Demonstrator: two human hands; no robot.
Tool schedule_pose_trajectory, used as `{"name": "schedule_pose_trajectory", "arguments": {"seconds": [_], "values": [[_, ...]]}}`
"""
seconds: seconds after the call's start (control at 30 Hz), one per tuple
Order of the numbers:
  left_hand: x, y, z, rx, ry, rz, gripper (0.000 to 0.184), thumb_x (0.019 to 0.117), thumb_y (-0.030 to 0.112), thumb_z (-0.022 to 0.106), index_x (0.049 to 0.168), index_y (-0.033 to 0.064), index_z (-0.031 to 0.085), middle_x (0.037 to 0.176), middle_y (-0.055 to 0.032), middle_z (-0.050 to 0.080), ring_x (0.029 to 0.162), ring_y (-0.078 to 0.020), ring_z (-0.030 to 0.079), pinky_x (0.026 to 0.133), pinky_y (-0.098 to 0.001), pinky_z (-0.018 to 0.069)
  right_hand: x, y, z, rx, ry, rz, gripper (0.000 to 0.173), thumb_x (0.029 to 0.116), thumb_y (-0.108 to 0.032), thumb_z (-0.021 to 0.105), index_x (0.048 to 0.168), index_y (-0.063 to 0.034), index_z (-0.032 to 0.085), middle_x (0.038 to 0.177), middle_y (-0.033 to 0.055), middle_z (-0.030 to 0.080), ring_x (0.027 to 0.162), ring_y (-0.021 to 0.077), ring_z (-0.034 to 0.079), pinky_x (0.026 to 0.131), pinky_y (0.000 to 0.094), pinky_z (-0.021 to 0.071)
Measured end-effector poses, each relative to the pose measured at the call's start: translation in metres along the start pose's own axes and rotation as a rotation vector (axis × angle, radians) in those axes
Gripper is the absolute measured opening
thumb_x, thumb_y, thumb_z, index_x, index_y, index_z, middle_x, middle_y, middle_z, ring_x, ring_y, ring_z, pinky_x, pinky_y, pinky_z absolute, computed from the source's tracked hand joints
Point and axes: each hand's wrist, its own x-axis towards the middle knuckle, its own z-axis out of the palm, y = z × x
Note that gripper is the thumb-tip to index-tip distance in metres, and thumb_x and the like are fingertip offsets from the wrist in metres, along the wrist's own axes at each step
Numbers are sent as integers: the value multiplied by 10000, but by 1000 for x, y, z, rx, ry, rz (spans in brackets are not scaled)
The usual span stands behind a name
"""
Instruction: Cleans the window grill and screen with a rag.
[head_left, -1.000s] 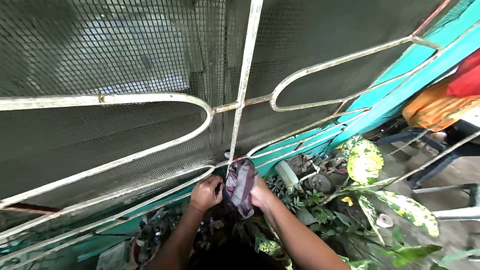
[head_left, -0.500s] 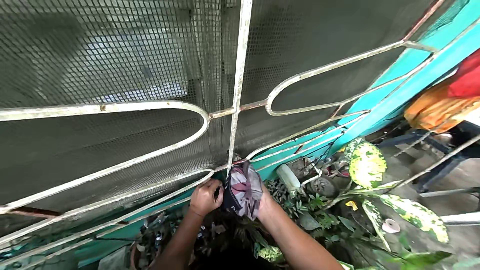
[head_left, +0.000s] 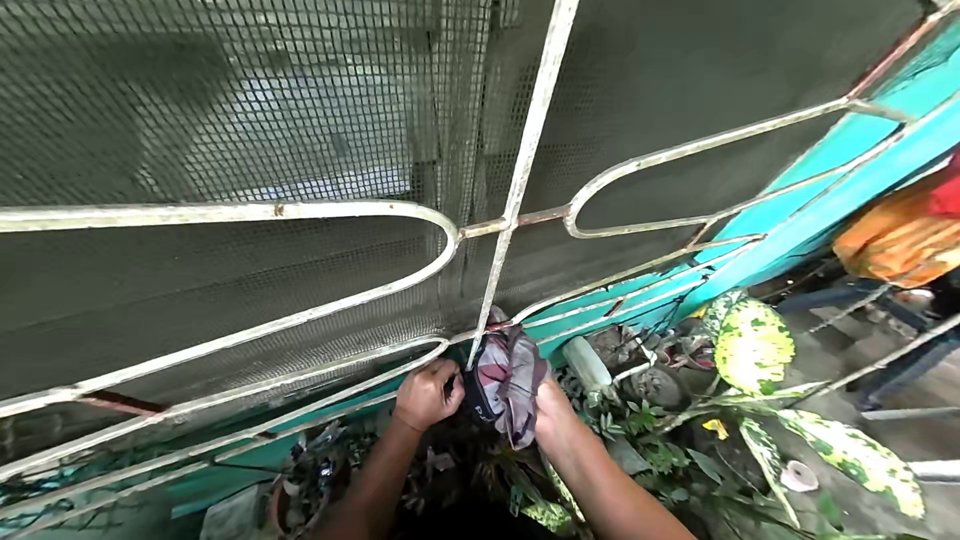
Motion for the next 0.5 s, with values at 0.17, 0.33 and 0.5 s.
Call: {"name": "schedule_pose_trajectory", "arguments": {"seconds": [0.17, 0.33, 0.5], "values": [[-3, -2, 3, -14, -6, -7, 276, 897, 245, 537, 796, 56, 711, 738, -83, 709, 677, -225, 711, 617, -370, 596, -26, -9, -20, -378, -39, -269, 214, 964, 29, 488, 1160, -15, 562, 914, 24, 724, 832, 70, 712, 754, 257, 613], [-2, -3, 4, -24, -11, -5, 264, 892, 234, 545, 800, 55, 715, 748, -84, 716, 695, -224, 719, 632, -364, 598, -34, -24, -37, -1322, 16, -877, 337, 807, -182, 730, 1045, 56, 706, 973, 110, 741, 964, 93, 700, 887, 288, 567], [-1, -3, 2, -38, -21, -11, 243, 884, 223, 554, 796, 58, 709, 737, -82, 714, 691, -222, 718, 636, -362, 598, -11, -25, -9, -1771, -28, -1016, 180, 872, -142, 694, 928, 21, 748, 913, 215, 748, 898, 397, 746, 757, 577, 596]]}}
